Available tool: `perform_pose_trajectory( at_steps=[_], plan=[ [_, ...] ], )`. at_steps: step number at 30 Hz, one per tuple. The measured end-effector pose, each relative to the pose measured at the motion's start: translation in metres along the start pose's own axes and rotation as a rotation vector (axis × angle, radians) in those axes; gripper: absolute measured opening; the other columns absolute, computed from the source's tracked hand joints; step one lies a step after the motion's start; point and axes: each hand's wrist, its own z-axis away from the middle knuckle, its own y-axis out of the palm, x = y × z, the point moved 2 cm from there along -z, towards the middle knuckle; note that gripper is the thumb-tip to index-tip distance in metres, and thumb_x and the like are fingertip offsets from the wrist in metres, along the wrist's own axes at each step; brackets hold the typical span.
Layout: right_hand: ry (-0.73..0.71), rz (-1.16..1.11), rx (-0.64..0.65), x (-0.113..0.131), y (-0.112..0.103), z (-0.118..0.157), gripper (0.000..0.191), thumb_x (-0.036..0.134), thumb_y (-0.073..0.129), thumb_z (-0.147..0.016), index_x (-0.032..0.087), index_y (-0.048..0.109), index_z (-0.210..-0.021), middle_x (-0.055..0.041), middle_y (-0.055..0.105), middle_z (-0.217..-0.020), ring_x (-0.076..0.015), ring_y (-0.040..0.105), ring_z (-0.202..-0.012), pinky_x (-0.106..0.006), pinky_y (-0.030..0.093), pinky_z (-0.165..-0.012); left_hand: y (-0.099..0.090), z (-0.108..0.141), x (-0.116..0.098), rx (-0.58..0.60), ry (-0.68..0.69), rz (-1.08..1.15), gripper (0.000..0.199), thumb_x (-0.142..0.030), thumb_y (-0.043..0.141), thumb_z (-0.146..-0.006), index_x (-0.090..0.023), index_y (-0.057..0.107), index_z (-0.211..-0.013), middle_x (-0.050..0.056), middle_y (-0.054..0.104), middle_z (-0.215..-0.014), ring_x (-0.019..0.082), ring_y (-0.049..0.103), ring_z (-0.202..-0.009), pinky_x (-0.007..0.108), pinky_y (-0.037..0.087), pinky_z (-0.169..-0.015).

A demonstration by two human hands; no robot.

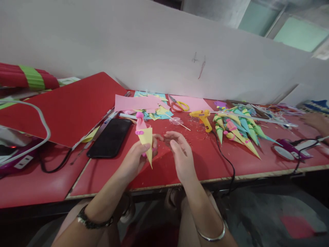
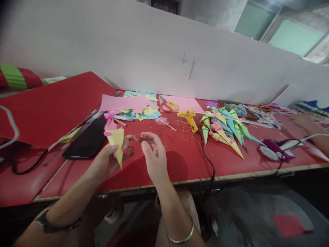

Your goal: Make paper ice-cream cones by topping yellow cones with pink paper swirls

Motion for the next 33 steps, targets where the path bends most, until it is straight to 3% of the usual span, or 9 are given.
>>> perform_pose_trajectory(
  at_steps=[3,7,13,21,26,30,33],
  plan=[
    [-0.008,0.141,0.039,0.001,0.002,0.001,0.013,0.021,0.052,-0.074,0.020,0.057,-0.086,-0.0035,0.060,-0.091,-0.0148,0.057,-0.089,-0.029,0.047,-0.081,0.001,0.001,-0.006,0.048,0.043,0.031,0.021,-0.036,0.052,-0.062,-0.018,0.043,-0.058,0.000,0.052,-0.072,0.007,0.033,-0.047,0.024,0.036,-0.051],
    [-0.016,0.180,0.109,-0.001,0.004,0.001,0.013,0.019,0.054,-0.073,0.020,0.059,-0.085,-0.0020,0.059,-0.086,-0.0136,0.058,-0.083,-0.027,0.049,-0.076,0.002,0.002,-0.008,0.076,0.064,0.045,0.026,-0.040,0.053,-0.062,-0.019,0.040,-0.057,0.003,0.055,-0.083,0.010,0.043,-0.056,0.025,0.039,-0.055],
    [-0.138,0.311,0.191,0.003,0.006,0.003,0.014,0.022,0.060,-0.072,0.023,0.065,-0.085,-0.0018,0.056,-0.085,-0.0150,0.058,-0.082,-0.029,0.049,-0.077,0.001,0.000,-0.005,0.101,0.112,-0.035,0.027,-0.042,0.053,-0.062,-0.018,0.042,-0.056,0.007,0.056,-0.093,0.015,0.050,-0.069,0.025,0.040,-0.056],
    [-0.182,0.404,0.143,0.004,0.008,0.004,0.004,0.021,0.062,-0.071,0.022,0.065,-0.072,-0.0012,0.053,-0.080,-0.0150,0.057,-0.079,-0.027,0.048,-0.072,-0.003,-0.002,0.002,0.102,0.111,-0.087,0.026,-0.040,0.055,-0.065,-0.017,0.044,-0.059,0.005,0.055,-0.090,0.012,0.045,-0.061,0.022,0.035,-0.050],
    [-0.199,0.428,0.133,0.006,0.008,0.005,0.007,0.015,0.060,-0.070,0.021,0.062,-0.068,-0.0001,0.052,-0.077,-0.0134,0.056,-0.074,-0.025,0.047,-0.068,-0.005,-0.002,0.006,0.103,0.101,-0.114,0.027,-0.041,0.057,-0.067,-0.016,0.047,-0.063,0.005,0.054,-0.089,0.011,0.042,-0.059,0.022,0.035,-0.049],
    [-0.150,0.386,0.134,0.006,0.009,0.005,0.009,0.013,0.058,-0.071,0.021,0.062,-0.067,0.0006,0.052,-0.076,-0.0125,0.056,-0.073,-0.024,0.047,-0.068,-0.003,-0.001,0.006,0.123,0.098,-0.120,0.028,-0.042,0.058,-0.068,-0.016,0.047,-0.061,0.006,0.054,-0.089,0.016,0.048,-0.073,0.024,0.039,-0.059],
    [-0.014,0.223,0.090,0.002,0.009,0.004,0.005,0.020,0.058,-0.072,0.020,0.061,-0.068,0.0013,0.055,-0.072,-0.0122,0.056,-0.069,-0.024,0.046,-0.065,-0.002,-0.001,0.005,0.162,0.120,-0.078,0.026,-0.040,0.058,-0.069,-0.017,0.049,-0.063,0.004,0.053,-0.085,0.015,0.047,-0.070,0.024,0.039,-0.060]
  ],
)
